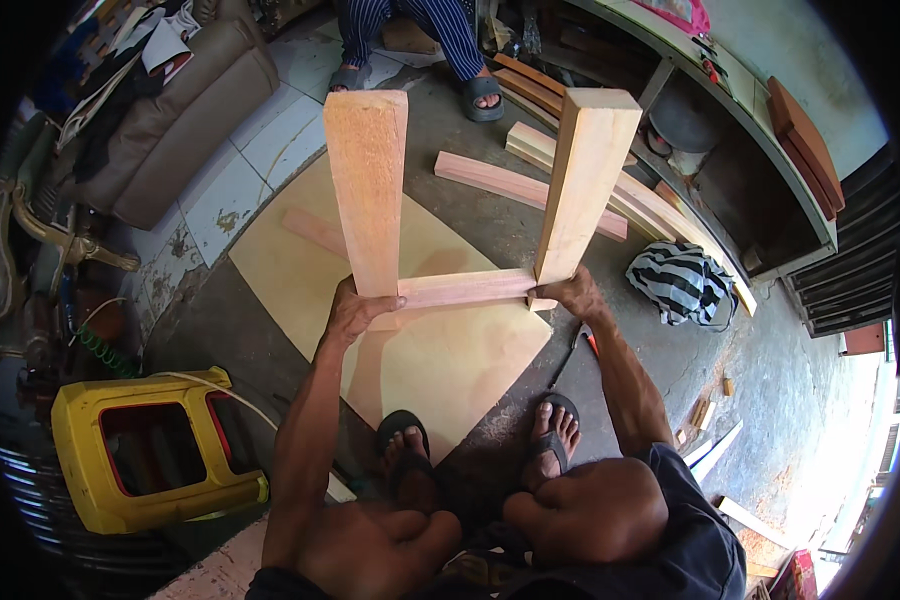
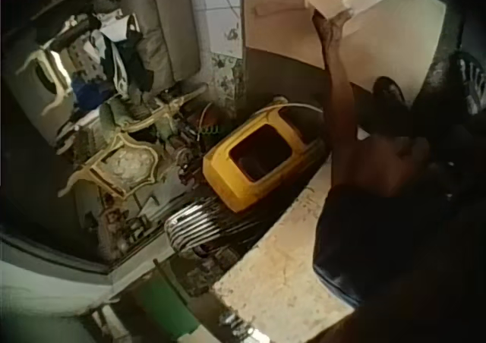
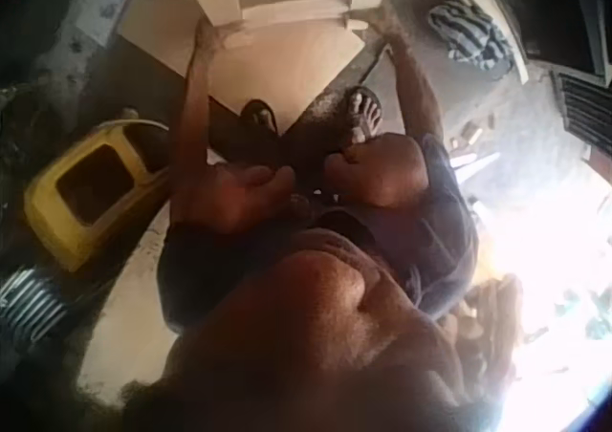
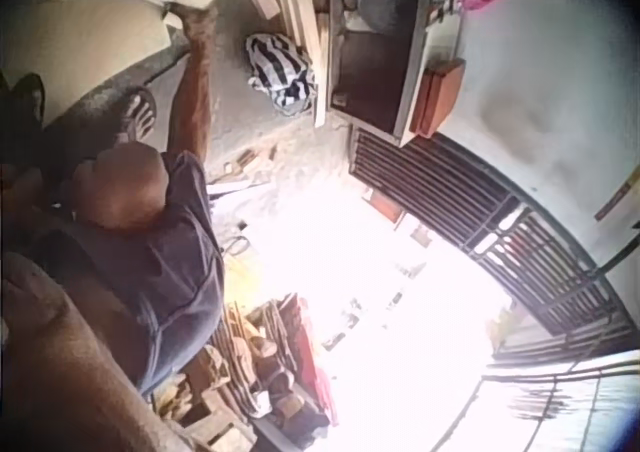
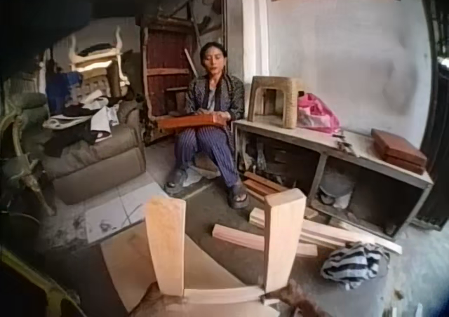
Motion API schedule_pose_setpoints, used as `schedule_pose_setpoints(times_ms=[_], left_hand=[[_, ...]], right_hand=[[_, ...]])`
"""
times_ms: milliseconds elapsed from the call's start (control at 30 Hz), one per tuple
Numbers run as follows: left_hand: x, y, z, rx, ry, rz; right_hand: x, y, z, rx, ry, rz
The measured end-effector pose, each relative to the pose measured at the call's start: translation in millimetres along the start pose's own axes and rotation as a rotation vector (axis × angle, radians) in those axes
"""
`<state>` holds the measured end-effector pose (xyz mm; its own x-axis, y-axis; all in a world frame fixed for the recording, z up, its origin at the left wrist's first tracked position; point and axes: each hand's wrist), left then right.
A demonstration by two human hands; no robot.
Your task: The person assembles a wooden frame by positioning wooden boards together, taking nails from a bag, and hammering them into the wooden joints using a hammer.
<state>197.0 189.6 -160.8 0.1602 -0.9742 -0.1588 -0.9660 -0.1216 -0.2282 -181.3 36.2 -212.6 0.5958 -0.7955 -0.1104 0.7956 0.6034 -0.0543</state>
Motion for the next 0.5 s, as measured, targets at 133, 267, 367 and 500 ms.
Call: schedule_pose_setpoints(times_ms=[133,267,367,500], left_hand=[[-4,-11,-18,0.009,-0.034,0.012],[15,-31,-88,0.15,0.112,0.115],[34,-32,-157,0.39,0.228,0.153],[54,20,-238,0.819,0.11,0.267]], right_hand=[[-6,7,24,-0.039,0.081,-0.016],[-14,24,10,0.138,0.141,-0.051],[-9,67,-7,0.41,-0.012,-0.118],[-8,78,-34,0.276,0.122,-0.104]])
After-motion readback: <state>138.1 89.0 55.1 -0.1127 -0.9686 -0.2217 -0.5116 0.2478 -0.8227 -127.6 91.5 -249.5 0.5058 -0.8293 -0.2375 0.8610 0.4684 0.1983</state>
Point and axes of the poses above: each hand's wrist, its own x-axis towards the middle knuckle, its own y-axis out of the palm, z = x × y, and after that the axes turned 3 degrees about z, right-handed
